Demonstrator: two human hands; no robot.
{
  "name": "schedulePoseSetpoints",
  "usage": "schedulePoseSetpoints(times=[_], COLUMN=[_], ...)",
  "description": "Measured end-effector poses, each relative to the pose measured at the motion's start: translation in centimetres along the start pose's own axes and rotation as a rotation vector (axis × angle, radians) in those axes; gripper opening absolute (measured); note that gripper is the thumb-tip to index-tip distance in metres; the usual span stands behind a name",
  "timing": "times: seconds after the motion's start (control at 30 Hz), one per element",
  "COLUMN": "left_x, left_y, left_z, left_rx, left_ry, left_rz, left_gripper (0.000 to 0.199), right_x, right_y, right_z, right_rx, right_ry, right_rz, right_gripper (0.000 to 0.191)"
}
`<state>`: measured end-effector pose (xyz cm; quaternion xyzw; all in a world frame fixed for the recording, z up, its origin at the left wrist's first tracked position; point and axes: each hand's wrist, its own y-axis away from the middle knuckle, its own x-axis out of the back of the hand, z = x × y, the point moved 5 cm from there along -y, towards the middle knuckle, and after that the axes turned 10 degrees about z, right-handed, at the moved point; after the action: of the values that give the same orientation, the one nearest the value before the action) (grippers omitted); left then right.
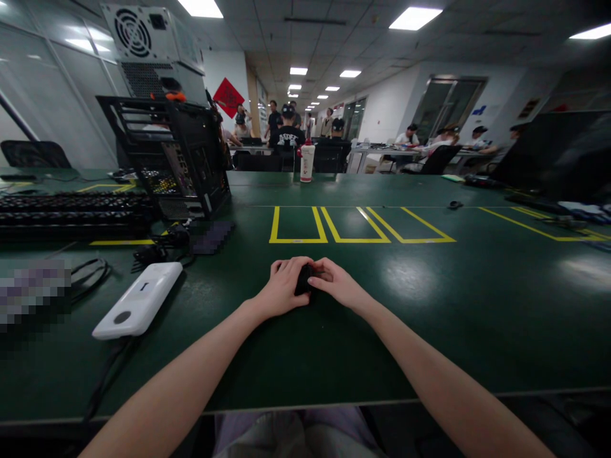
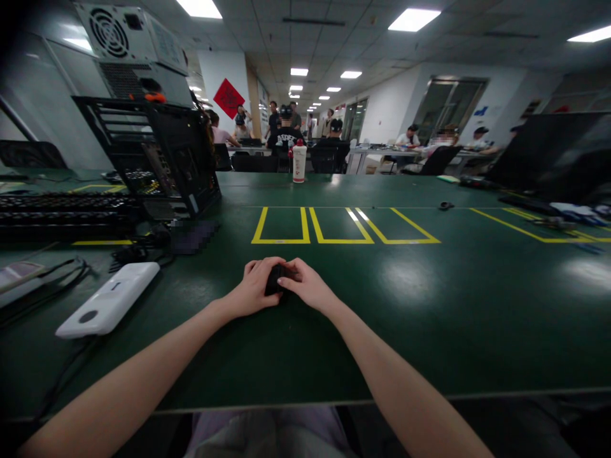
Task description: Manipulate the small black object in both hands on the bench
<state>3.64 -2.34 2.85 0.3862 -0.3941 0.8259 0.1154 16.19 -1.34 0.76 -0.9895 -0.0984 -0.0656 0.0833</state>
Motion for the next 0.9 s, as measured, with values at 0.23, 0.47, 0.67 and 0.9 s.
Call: schedulePoseSetpoints(times=[0.23,0.47,0.67,0.9], left_x=[0.2,0.1,-0.2,0.2], left_y=[0.0,-0.1,-0.1,0.0], left_z=[0.2,0.1,-0.2,0.1], left_rx=[-0.004,0.004,0.001,0.000], left_ry=[0.010,0.006,-0.016,0.000], left_rz=[-0.013,-0.014,0.011,-0.019], left_gripper=[0.057,0.058,0.059,0.058], right_x=[0.0,0.1,0.1,0.2], right_y=[0.3,0.0,0.0,0.2], right_z=[-0.5,0.4,-0.2,-0.8], right_rx=[-0.023,-0.064,0.009,-0.010], right_ry=[-0.002,0.037,-0.056,0.009], right_rz=[-0.010,0.055,-0.022,0.031], right_gripper=[0.024,0.028,0.031,0.022])
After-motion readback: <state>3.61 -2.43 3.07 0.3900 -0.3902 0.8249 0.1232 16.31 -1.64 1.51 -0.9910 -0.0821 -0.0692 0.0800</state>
